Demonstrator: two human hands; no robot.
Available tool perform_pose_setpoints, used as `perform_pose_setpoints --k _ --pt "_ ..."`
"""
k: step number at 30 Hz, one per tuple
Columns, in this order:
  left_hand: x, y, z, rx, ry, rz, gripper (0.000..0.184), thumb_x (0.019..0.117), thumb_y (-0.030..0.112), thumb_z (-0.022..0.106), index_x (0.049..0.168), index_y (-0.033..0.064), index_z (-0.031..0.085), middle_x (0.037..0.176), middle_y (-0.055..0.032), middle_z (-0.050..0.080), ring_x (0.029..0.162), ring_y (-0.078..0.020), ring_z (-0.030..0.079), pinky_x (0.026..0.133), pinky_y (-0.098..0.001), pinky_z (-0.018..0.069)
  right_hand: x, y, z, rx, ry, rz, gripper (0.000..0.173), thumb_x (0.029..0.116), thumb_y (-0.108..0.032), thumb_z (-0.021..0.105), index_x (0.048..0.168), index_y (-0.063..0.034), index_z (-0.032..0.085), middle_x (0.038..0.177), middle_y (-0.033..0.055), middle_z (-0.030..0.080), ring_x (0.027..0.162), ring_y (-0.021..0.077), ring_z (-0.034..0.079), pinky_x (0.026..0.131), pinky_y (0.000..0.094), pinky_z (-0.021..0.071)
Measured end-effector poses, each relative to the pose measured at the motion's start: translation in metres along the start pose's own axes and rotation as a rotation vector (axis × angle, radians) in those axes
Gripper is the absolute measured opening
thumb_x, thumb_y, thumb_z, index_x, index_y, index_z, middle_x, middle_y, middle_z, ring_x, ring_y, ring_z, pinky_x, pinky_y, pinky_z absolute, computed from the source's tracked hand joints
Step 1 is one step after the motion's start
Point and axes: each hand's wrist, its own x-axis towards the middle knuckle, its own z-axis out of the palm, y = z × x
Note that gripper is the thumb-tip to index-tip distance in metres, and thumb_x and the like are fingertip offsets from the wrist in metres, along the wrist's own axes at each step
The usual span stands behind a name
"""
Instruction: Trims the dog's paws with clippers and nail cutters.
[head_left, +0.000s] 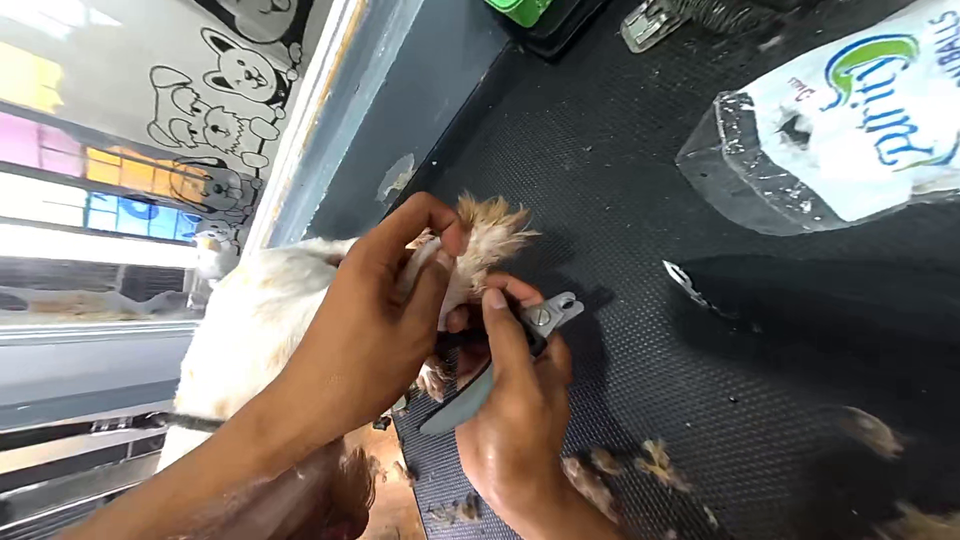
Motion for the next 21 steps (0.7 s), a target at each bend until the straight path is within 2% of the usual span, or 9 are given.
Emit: perform_pose_setpoints --k 3,6,8,9,10,11,13,15,21 --pt "0.003 0.002 0.000 -0.008 0.008 0.004 0.018 0.1046 0.007 0.046 0.108 0.0134 0.063 0.065 -0.0015 0.057 0.045 -0.0109 0.050 0.036 -0.0206 0.0402 0.002 0.002 0.000 -0.069 -0.021 -0.120 0.017 0.1042 -0.012 0.054 0.114 -0.0063 0.067 0.085 0.0072 0.067 0.071 0.0112 0.067 0.062 0.0241 0.0582" --pt "0.003 0.003 -0.001 -0.055 -0.003 -0.042 0.026 0.1044 0.006 0.043 0.105 0.0126 0.068 0.067 -0.0023 0.058 0.045 -0.0109 0.047 0.036 -0.0208 0.0367 0.006 0.001 0.000 -0.232 -0.048 -0.229 0.010 0.0958 -0.005 0.064 0.106 -0.0060 0.066 0.085 0.0029 0.064 0.070 0.0084 0.063 0.061 0.0211 0.0558" --pt "0.003 0.000 -0.004 -0.109 0.004 -0.081 0.031 0.1026 0.010 0.040 0.103 0.0122 0.071 0.067 -0.0015 0.057 0.046 -0.0096 0.046 0.038 -0.0206 0.0350 0.010 0.003 0.000 -0.364 -0.092 -0.264 0.014 0.0908 -0.002 0.070 0.104 -0.0057 0.067 0.089 0.0022 0.064 0.069 0.0076 0.062 0.058 0.0202 0.0555" --pt "0.002 -0.001 -0.006 -0.112 0.016 -0.090 0.028 0.1044 0.016 0.044 0.101 0.0128 0.071 0.068 -0.0014 0.059 0.047 -0.0095 0.047 0.038 -0.0203 0.0358 0.011 0.004 0.000 -0.417 -0.119 -0.262 0.014 0.0897 -0.002 0.071 0.103 -0.0063 0.068 0.090 0.0017 0.064 0.069 0.0073 0.062 0.057 0.0201 0.0549" --pt "0.000 -0.003 -0.010 -0.080 0.018 -0.092 0.021 0.1053 0.025 0.052 0.099 0.0144 0.069 0.070 -0.0010 0.061 0.051 -0.0106 0.053 0.042 -0.0214 0.0406 0.011 0.007 0.002 -0.453 -0.139 -0.251 0.015 0.0885 -0.002 0.072 0.102 -0.0074 0.069 0.089 0.0006 0.065 0.069 0.0065 0.062 0.057 0.0198 0.0550" --pt "-0.002 -0.004 -0.013 -0.031 0.027 -0.073 0.014 0.1019 0.029 0.061 0.098 0.0166 0.066 0.071 0.0001 0.063 0.053 -0.0111 0.057 0.043 -0.0219 0.0445 0.010 0.009 0.004 -0.472 -0.156 -0.241 0.016 0.0874 -0.001 0.072 0.101 -0.0085 0.069 0.088 -0.0005 0.067 0.071 0.0057 0.064 0.059 0.0198 0.0561" --pt "-0.008 -0.007 -0.018 0.014 0.043 -0.024 0.010 0.0941 0.018 0.072 0.100 0.0162 0.063 0.076 0.0003 0.066 0.059 -0.0126 0.062 0.046 -0.0227 0.0505 0.007 0.015 0.007 -0.485 -0.188 -0.253 0.018 0.0856 0.001 0.068 0.101 -0.0085 0.069 0.087 -0.0013 0.066 0.071 0.0044 0.064 0.059 0.0187 0.0554" --pt "-0.014 -0.009 -0.022 -0.005 0.040 -0.004 0.015 0.0922 0.009 0.072 0.103 0.0138 0.063 0.080 -0.0009 0.067 0.062 -0.0130 0.063 0.048 -0.0223 0.0514 0.005 0.017 0.005 -0.459 -0.245 -0.267 0.017 0.0871 0.001 0.068 0.103 -0.0066 0.069 0.089 -0.0004 0.067 0.073 0.0051 0.065 0.062 0.0187 0.0571" --pt "-0.022 -0.010 -0.023 -0.073 -0.002 0.005 0.017 0.0953 0.008 0.068 0.110 0.0140 0.063 0.082 -0.0012 0.069 0.062 -0.0124 0.065 0.049 -0.0210 0.0535 0.005 0.010 -0.007 -0.290 -0.357 -0.152 0.024 0.0886 0.002 0.070 0.111 -0.0046 0.068 0.088 0.0051 0.066 0.071 0.0104 0.064 0.061 0.0223 0.0575"
